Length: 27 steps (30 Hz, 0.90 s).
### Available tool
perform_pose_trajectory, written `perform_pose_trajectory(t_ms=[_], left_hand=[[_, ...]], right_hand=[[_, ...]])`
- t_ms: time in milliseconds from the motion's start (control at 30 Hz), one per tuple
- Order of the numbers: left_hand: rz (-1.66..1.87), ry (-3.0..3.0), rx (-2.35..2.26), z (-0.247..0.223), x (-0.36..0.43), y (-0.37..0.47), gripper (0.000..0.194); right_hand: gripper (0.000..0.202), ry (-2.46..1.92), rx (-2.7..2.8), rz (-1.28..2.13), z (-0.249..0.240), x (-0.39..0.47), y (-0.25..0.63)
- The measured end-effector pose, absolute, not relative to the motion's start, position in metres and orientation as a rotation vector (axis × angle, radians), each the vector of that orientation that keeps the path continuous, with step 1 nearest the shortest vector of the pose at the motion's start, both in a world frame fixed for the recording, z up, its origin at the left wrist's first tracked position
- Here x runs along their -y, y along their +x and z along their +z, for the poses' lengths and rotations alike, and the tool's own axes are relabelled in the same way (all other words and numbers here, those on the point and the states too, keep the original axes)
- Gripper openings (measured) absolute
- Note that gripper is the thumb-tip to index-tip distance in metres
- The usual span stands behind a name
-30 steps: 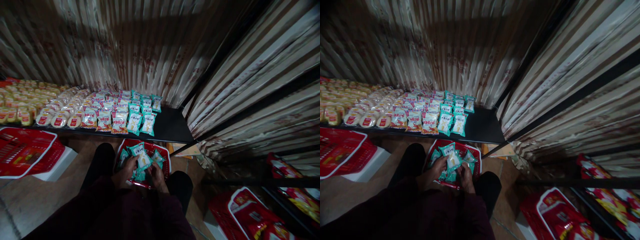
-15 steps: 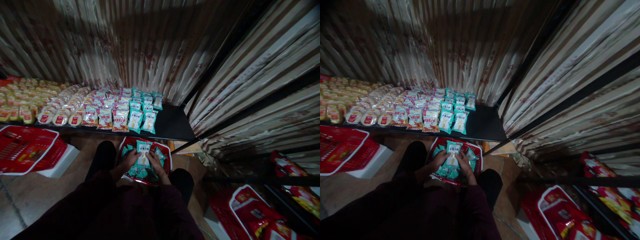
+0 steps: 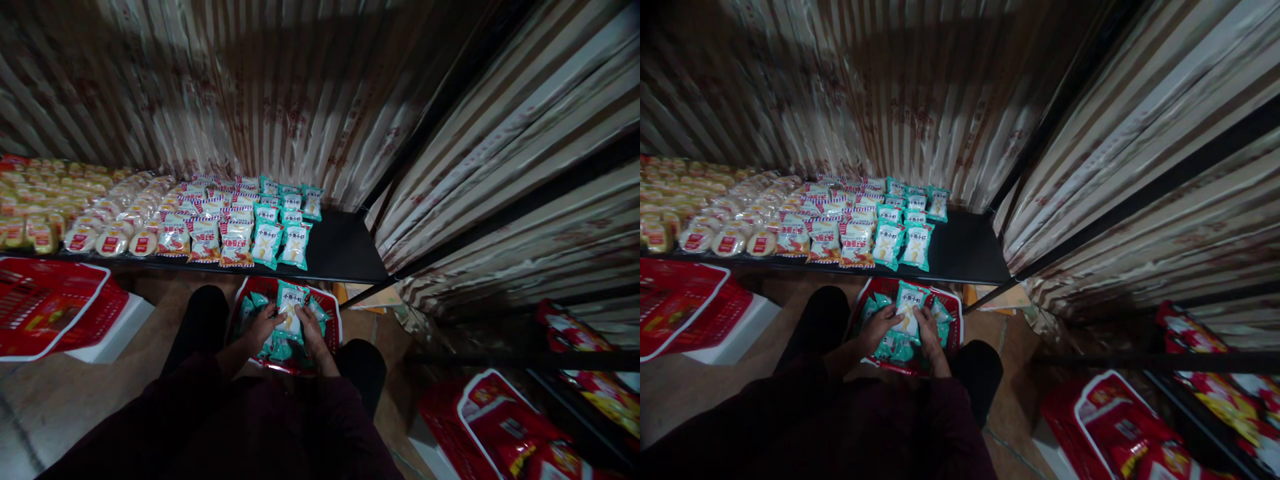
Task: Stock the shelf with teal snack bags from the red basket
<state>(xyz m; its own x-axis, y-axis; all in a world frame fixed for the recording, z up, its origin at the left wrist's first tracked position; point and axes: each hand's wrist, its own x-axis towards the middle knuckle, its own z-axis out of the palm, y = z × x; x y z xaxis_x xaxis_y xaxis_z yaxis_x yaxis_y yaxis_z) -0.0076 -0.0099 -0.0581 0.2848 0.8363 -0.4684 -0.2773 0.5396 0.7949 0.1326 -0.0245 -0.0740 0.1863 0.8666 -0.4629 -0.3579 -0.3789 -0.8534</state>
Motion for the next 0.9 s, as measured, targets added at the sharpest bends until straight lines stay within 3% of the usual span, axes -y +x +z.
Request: perform_pose_trajectory(t_ms=[467, 700, 900], left_hand=[[0.873, 0.738, -1.107, -0.064, 0.004, 0.0, 0.047], [0.888, 0.741, -1.093, -0.055, 0.006, 0.0, 0.053], [0.845, 0.703, -1.161, -0.039, 0.006, -0.005, 0.038]], right_hand=[[0.037, -1.396, 0.477, 1.378, -0.05, 0.026, 0.131], [0.042, -1.365, 0.482, 1.42, -0.058, 0.025, 0.131], [0.043, -1.349, 0.453, 1.461, -0.063, 0.022, 0.134]])
